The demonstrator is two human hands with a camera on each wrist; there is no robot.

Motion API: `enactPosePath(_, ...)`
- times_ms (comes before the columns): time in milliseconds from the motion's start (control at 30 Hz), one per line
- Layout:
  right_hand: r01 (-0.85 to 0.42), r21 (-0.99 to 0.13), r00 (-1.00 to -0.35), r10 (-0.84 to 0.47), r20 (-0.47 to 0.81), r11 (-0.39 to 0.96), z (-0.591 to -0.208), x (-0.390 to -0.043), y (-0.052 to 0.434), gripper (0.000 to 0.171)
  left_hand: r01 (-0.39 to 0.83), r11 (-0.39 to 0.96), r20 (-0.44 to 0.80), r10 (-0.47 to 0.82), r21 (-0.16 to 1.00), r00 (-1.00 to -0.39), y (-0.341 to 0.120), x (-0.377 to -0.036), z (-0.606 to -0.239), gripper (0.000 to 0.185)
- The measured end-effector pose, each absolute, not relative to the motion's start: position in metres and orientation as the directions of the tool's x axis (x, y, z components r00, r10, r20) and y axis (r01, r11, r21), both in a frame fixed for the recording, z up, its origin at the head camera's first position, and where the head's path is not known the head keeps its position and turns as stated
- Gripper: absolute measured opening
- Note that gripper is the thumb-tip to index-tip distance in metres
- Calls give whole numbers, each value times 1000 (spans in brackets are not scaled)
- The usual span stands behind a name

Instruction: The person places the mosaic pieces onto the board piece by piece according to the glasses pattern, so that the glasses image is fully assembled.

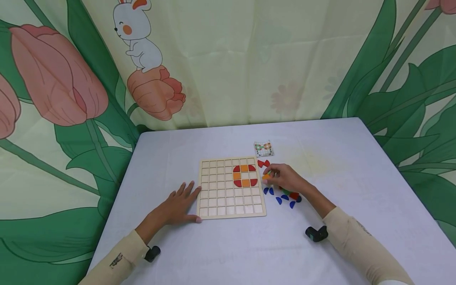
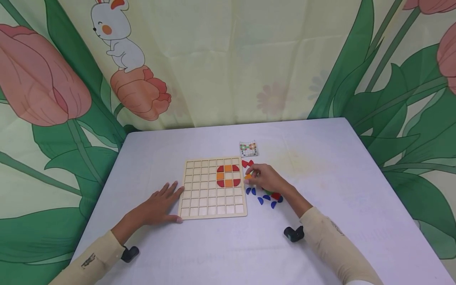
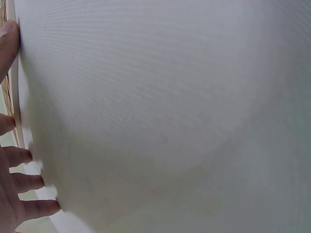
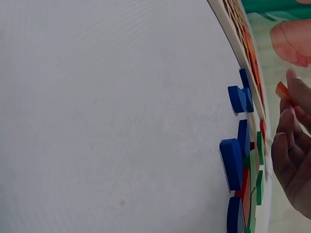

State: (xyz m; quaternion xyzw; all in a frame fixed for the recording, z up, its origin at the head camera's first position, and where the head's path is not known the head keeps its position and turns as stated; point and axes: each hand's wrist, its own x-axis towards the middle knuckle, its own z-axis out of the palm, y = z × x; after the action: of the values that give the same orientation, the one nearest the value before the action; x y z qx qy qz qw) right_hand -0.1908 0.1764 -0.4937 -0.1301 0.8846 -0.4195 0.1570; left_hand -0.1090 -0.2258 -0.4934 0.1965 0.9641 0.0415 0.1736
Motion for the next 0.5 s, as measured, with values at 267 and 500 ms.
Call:
enactPosePath(267,-90,-791,-909,-374,-183,606,-494,-195,170,30,365,919,-317,394,148,-863,-225,-110,-493,109)
enactPosePath(500,-112,-791,-889,-417,-191,602,-495,-201,165,34,366,919,-319,393,144,-862,-225,-110,-493,109)
